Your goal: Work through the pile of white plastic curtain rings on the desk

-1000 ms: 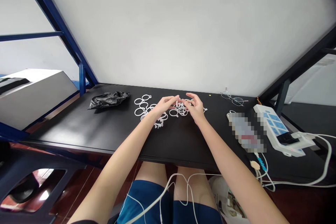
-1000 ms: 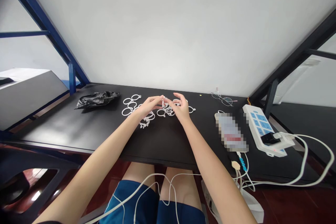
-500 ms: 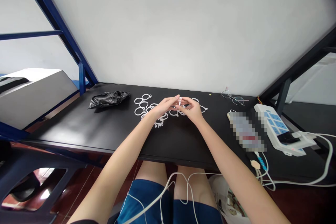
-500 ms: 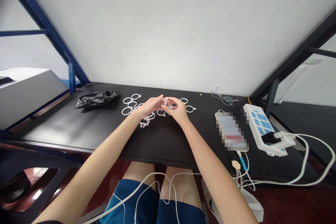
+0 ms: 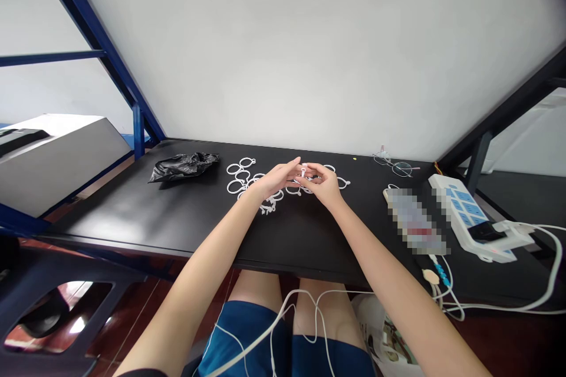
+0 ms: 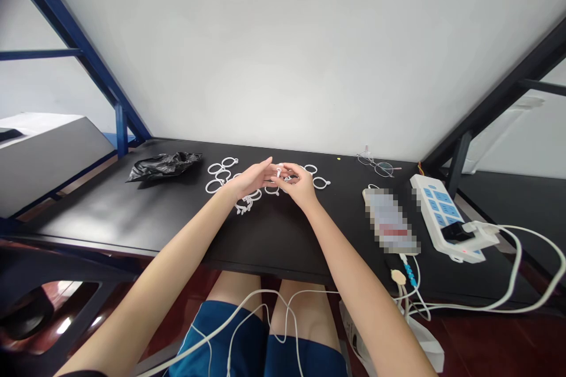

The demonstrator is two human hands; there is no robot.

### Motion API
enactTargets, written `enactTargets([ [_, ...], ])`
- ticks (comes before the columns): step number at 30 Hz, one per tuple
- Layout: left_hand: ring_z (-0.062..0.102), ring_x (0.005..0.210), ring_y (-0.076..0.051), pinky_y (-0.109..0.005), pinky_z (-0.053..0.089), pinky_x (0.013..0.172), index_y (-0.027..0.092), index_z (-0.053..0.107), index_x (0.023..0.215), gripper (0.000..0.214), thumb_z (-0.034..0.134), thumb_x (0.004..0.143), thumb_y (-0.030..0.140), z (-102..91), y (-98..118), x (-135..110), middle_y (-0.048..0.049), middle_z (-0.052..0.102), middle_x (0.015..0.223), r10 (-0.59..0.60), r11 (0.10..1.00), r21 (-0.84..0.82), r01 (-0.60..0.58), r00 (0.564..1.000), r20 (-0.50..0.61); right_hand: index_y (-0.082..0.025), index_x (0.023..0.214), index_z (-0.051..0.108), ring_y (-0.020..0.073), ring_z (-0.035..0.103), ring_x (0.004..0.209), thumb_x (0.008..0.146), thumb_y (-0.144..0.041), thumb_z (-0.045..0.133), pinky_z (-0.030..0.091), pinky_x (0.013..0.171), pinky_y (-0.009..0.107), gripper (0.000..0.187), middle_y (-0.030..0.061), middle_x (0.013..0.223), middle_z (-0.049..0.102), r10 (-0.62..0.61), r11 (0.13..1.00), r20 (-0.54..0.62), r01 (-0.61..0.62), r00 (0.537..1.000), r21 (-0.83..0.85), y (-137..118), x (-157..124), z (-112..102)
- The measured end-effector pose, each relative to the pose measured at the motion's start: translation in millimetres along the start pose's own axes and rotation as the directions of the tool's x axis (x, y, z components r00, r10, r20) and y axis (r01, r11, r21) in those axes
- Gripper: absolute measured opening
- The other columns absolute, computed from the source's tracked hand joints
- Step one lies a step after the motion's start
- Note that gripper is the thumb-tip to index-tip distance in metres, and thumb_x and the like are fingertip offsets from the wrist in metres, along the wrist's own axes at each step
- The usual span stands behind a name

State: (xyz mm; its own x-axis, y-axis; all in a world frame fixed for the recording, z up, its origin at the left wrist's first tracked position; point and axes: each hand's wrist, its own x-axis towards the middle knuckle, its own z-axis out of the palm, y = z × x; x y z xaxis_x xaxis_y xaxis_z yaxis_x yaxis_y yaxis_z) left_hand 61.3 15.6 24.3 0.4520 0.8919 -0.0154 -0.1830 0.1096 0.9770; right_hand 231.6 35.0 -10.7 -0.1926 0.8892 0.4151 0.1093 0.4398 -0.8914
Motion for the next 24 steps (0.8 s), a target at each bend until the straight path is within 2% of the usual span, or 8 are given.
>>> enactTargets([
  [8, 0.058, 0.11, -0.026, -0.041, 0.046, 0.094, 0.016, 0.071, 0.1, 0.06, 0.052, 0.079, 0.069, 0.1, 3, -2, -0.0132, 0.065, 0.118, -0.045, 0.985, -0.166, 0.056, 0.997, 0.069, -0.019, 0.102, 0.068, 0.0242, 0.066, 0.087, 0.058, -0.041, 0.084, 0.058, 0.059, 0.031, 0.051, 0.0095, 0.101, 0.069, 0.054, 0.998, -0.015, -0.053, 0.998, 0.035, -5, -1, 0],
  [11, 0.057, 0.11, -0.026, -0.041, 0.046, 0.094, 0.016, 0.072, 0.1, 0.061, 0.051, 0.079, 0.07, -0.2, 3, -2, -0.0135, 0.065, 0.118, -0.052, 0.981, -0.18, 0.065, 0.996, 0.077, -0.02, 0.101, 0.068, 0.0239, 0.066, 0.088, 0.058, -0.04, 0.084, 0.058, 0.061, 0.032, 0.05, 0.0095, 0.102, 0.069, 0.052, 0.998, -0.018, -0.052, 0.998, 0.033, -3, 0, 0],
  [15, 0.059, 0.106, -0.024, -0.04, 0.045, 0.096, 0.016, 0.073, 0.098, 0.055, 0.055, 0.079, 0.065, -1.6, 1, 0, -0.0125, 0.066, 0.117, -0.035, 0.994, -0.105, 0.037, 0.999, 0.019, -0.02, 0.1, 0.067, 0.0229, 0.066, 0.085, 0.059, -0.04, 0.083, 0.058, 0.062, 0.032, 0.048, 0.0083, 0.099, 0.069, 0.029, 0.999, -0.003, -0.029, 1.0, 0.031, -1, 1, 1],
  [19, 0.063, 0.096, -0.02, -0.039, 0.044, 0.096, 0.015, 0.074, 0.092, 0.042, 0.068, 0.076, 0.052, -5.2, -6, 3, -0.0117, 0.07, 0.104, 0.007, 1.0, -0.026, -0.008, 0.998, -0.063, -0.021, 0.101, 0.067, 0.0224, 0.066, 0.085, 0.063, -0.039, 0.081, 0.057, 0.062, 0.031, 0.044, 0.0082, 0.099, 0.069, -0.008, 1.0, 0.035, 0.008, 0.999, -0.009, -5, -2, 1],
  [24, 0.065, 0.085, -0.017, -0.036, 0.047, 0.093, 0.013, 0.075, 0.087, 0.036, 0.073, 0.073, 0.045, -10.8, -14, 7, -0.0096, 0.071, 0.087, -0.034, 0.999, 0.001, 0.034, 0.992, -0.124, -0.023, 0.104, 0.067, 0.0223, 0.064, 0.092, 0.07, -0.033, 0.075, 0.057, 0.066, 0.031, 0.037, 0.0071, 0.104, 0.068, -0.131, 0.98, 0.065, 0.139, 0.989, -0.144, -6, -4, 0],
])
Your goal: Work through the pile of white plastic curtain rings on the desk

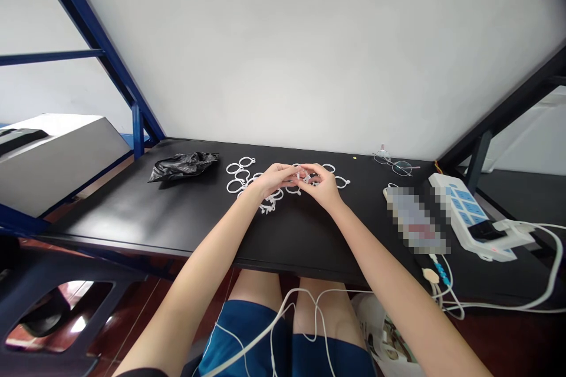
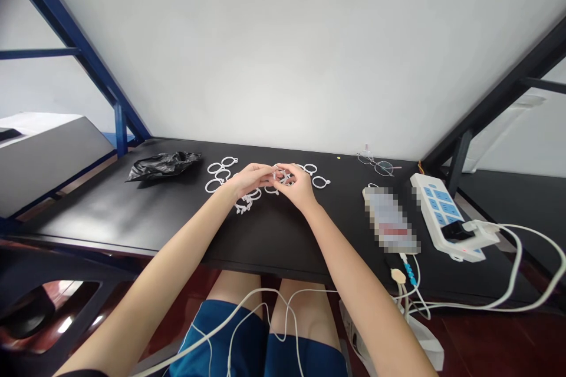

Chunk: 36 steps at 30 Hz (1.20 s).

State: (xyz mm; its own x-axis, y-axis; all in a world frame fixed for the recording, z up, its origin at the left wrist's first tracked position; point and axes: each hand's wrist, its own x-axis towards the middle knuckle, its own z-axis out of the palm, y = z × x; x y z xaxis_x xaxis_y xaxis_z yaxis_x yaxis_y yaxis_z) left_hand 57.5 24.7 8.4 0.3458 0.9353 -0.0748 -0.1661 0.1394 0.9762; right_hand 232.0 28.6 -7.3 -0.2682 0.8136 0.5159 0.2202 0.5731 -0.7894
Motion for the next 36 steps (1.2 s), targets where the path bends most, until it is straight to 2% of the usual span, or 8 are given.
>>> enactTargets([
  [5, 0.065, 0.086, -0.016, -0.034, 0.049, 0.093, 0.013, 0.075, 0.087, 0.036, 0.077, 0.069, 0.043, -0.7, -2.1, 0.8, -0.0108, 0.072, 0.097, -0.044, 0.999, -0.01, 0.043, 0.998, -0.034, -0.022, 0.104, 0.067, 0.0231, 0.064, 0.095, 0.07, -0.029, 0.073, 0.058, 0.069, 0.033, 0.035, 0.0072, 0.105, 0.068, -0.017, 1.0, -0.003, 0.017, 1.0, -0.026, 0.3, -0.4, 0.3],
  [13, 0.066, 0.094, -0.018, -0.037, 0.047, 0.096, 0.014, 0.073, 0.09, 0.036, 0.081, 0.064, 0.037, 1.5, 0.2, -2.0, -0.0098, 0.071, 0.101, -0.019, 1.0, -0.012, 0.019, 1.0, -0.017, -0.022, 0.103, 0.067, 0.023, 0.064, 0.094, 0.071, -0.029, 0.071, 0.057, 0.066, 0.032, 0.034, 0.0069, 0.103, 0.068, -0.007, 0.997, -0.018, 0.005, 1.0, -0.078, -2.9, 0.1, -0.6],
  [26, 0.068, 0.087, -0.018, -0.04, 0.047, 0.094, 0.015, 0.064, 0.092, 0.036, 0.081, 0.066, 0.032, -3.2, -3.4, 0.3, -0.01, 0.072, 0.097, 0.059, 0.997, -0.046, -0.06, 0.998, -0.03, -0.022, 0.107, 0.067, 0.0218, 0.062, 0.091, 0.071, -0.031, 0.072, 0.055, 0.056, 0.028, 0.037, 0.0078, 0.105, 0.066, -0.004, 0.996, 0.017, 0.005, 1.0, -0.084, 0.0, 0.3, 0.1],
  [36, 0.069, 0.086, -0.018, -0.041, 0.047, 0.094, 0.017, 0.057, 0.099, 0.04, 0.078, 0.07, 0.036, -0.8, 0.3, -1.9, -0.0104, 0.073, 0.097, 0.044, 0.998, -0.036, -0.046, 0.998, -0.05, -0.023, 0.105, 0.068, 0.0211, 0.063, 0.089, 0.073, -0.034, 0.071, 0.056, 0.057, 0.029, 0.034, 0.0074, 0.103, 0.067, -0.005, 0.997, 0.006, 0.006, 1.0, -0.079, -1.8, -0.6, 0.6],
])
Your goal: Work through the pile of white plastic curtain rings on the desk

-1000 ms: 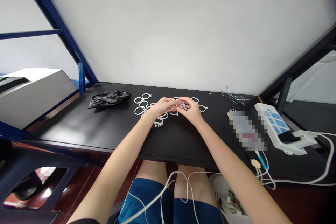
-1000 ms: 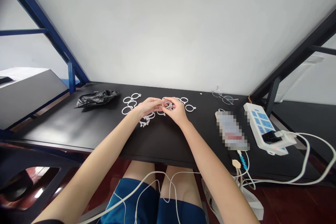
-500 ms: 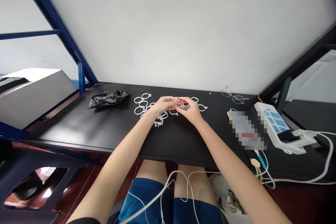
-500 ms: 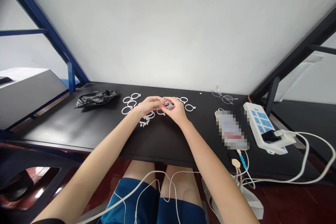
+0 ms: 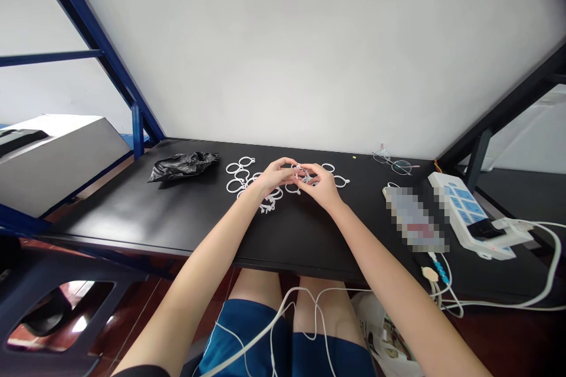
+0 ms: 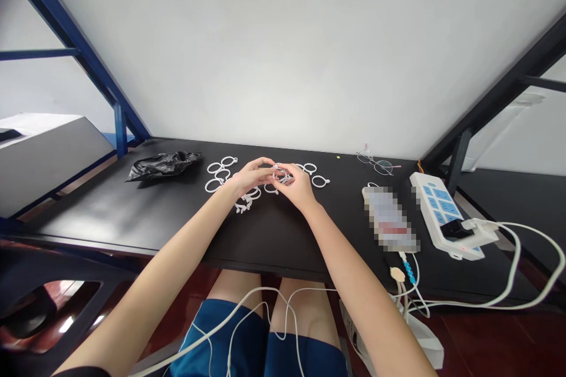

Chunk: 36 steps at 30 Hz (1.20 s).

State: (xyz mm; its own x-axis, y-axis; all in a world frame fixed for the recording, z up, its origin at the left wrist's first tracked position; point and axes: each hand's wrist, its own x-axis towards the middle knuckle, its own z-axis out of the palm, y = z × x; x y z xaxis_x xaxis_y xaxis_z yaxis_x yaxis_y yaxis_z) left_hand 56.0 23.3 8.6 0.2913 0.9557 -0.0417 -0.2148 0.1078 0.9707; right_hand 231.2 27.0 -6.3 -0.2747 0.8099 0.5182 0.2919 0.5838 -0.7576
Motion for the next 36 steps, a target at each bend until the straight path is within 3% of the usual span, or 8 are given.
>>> enactTargets([
  [19, 0.068, 0.084, -0.016, -0.039, 0.047, 0.095, 0.015, 0.062, 0.091, 0.035, 0.08, 0.069, 0.036, -0.5, -2.9, 2.3, -0.0074, 0.072, 0.091, 0.019, 0.999, -0.037, -0.019, 1.0, 0.002, -0.023, 0.099, 0.072, 0.0219, 0.067, 0.088, 0.072, -0.036, 0.073, 0.059, 0.072, 0.036, 0.03, 0.0068, 0.098, 0.069, 0.004, 0.998, 0.003, -0.004, 1.0, 0.068, 0.5, 1.5, -0.6],
  [26, 0.067, 0.083, -0.016, -0.038, 0.047, 0.095, 0.011, 0.068, 0.088, 0.036, 0.081, 0.065, 0.036, 0.5, -1.1, 0.0, -0.0076, 0.071, 0.087, 0.059, 0.998, -0.03, -0.061, 0.997, -0.054, -0.022, 0.099, 0.073, 0.0246, 0.069, 0.091, 0.067, -0.043, 0.078, 0.06, 0.077, 0.04, 0.039, 0.0082, 0.1, 0.073, 0.106, 0.976, 0.014, -0.107, 0.994, 0.187, 2.2, 3.1, -0.1],
  [31, 0.066, 0.077, -0.014, -0.038, 0.047, 0.094, 0.011, 0.07, 0.083, 0.034, 0.083, 0.063, 0.035, -0.3, -0.1, 0.7, -0.0058, 0.07, 0.08, 0.053, 0.998, -0.039, -0.056, 0.997, -0.065, -0.019, 0.093, 0.074, 0.0266, 0.071, 0.085, 0.058, -0.042, 0.085, 0.061, 0.079, 0.044, 0.044, 0.0087, 0.095, 0.074, 0.219, 0.914, 0.068, -0.229, 0.973, 0.335, 0.4, 4.3, -0.4],
  [36, 0.065, 0.073, -0.012, -0.038, 0.047, 0.093, 0.011, 0.07, 0.08, 0.032, 0.082, 0.063, 0.035, 0.9, 1.1, 0.4, -0.0047, 0.069, 0.077, 0.059, 0.997, -0.035, -0.062, 0.996, -0.066, -0.018, 0.09, 0.074, 0.0273, 0.071, 0.088, 0.056, -0.041, 0.086, 0.058, 0.086, 0.047, 0.043, 0.0088, 0.091, 0.074, 0.231, 0.896, 0.066, -0.239, 0.971, 0.374, -3.3, 5.5, -0.3],
])
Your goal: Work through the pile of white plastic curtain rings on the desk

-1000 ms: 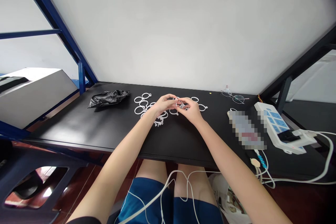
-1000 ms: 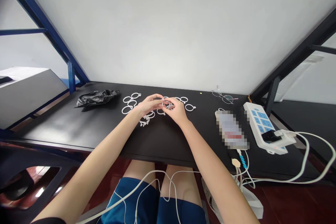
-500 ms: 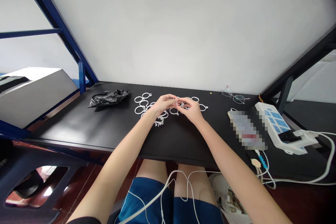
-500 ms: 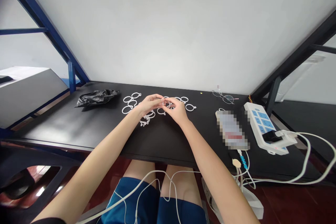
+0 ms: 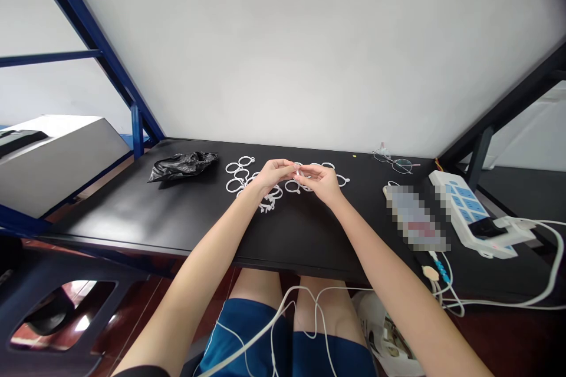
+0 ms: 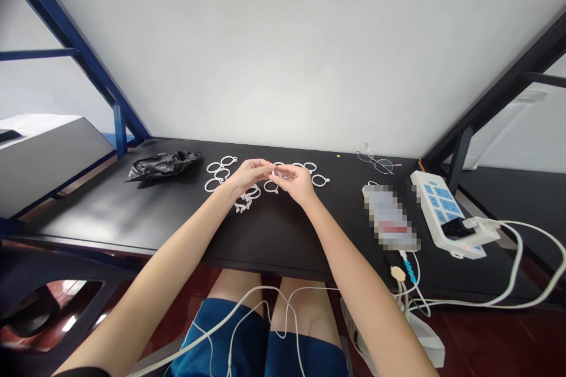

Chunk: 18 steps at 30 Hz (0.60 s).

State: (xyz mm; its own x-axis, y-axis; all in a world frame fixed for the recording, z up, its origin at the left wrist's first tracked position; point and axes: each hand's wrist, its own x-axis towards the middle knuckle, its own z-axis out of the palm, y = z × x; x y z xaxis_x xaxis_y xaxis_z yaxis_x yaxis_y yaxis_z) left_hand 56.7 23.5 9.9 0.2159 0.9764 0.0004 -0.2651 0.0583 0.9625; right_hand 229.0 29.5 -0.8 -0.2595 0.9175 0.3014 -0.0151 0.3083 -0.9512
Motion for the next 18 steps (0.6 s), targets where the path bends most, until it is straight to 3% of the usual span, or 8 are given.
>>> enactTargets([
  [11, 0.064, 0.073, -0.012, -0.037, 0.046, 0.093, 0.011, 0.07, 0.08, 0.031, 0.082, 0.064, 0.035, -0.4, -0.9, 0.4, -0.0041, 0.068, 0.076, -0.008, 1.0, 0.004, 0.008, 1.0, 0.002, -0.017, 0.087, 0.074, 0.0269, 0.072, 0.084, 0.054, -0.041, 0.087, 0.058, 0.084, 0.048, 0.043, 0.0092, 0.091, 0.075, 0.004, 1.0, -0.006, -0.004, 1.0, 0.011, 1.3, 1.4, 0.5],
  [18, 0.066, 0.08, -0.014, -0.035, 0.048, 0.092, 0.012, 0.069, 0.087, 0.036, 0.079, 0.066, 0.039, -0.7, -3.2, 1.7, -0.0061, 0.071, 0.085, -0.034, 0.996, 0.08, 0.035, 0.999, -0.017, -0.018, 0.091, 0.072, 0.0249, 0.071, 0.08, 0.058, -0.042, 0.084, 0.06, 0.069, 0.037, 0.042, 0.0084, 0.09, 0.074, -0.002, 0.997, -0.017, 0.001, 1.0, -0.075, 5.1, -0.7, -1.0],
])
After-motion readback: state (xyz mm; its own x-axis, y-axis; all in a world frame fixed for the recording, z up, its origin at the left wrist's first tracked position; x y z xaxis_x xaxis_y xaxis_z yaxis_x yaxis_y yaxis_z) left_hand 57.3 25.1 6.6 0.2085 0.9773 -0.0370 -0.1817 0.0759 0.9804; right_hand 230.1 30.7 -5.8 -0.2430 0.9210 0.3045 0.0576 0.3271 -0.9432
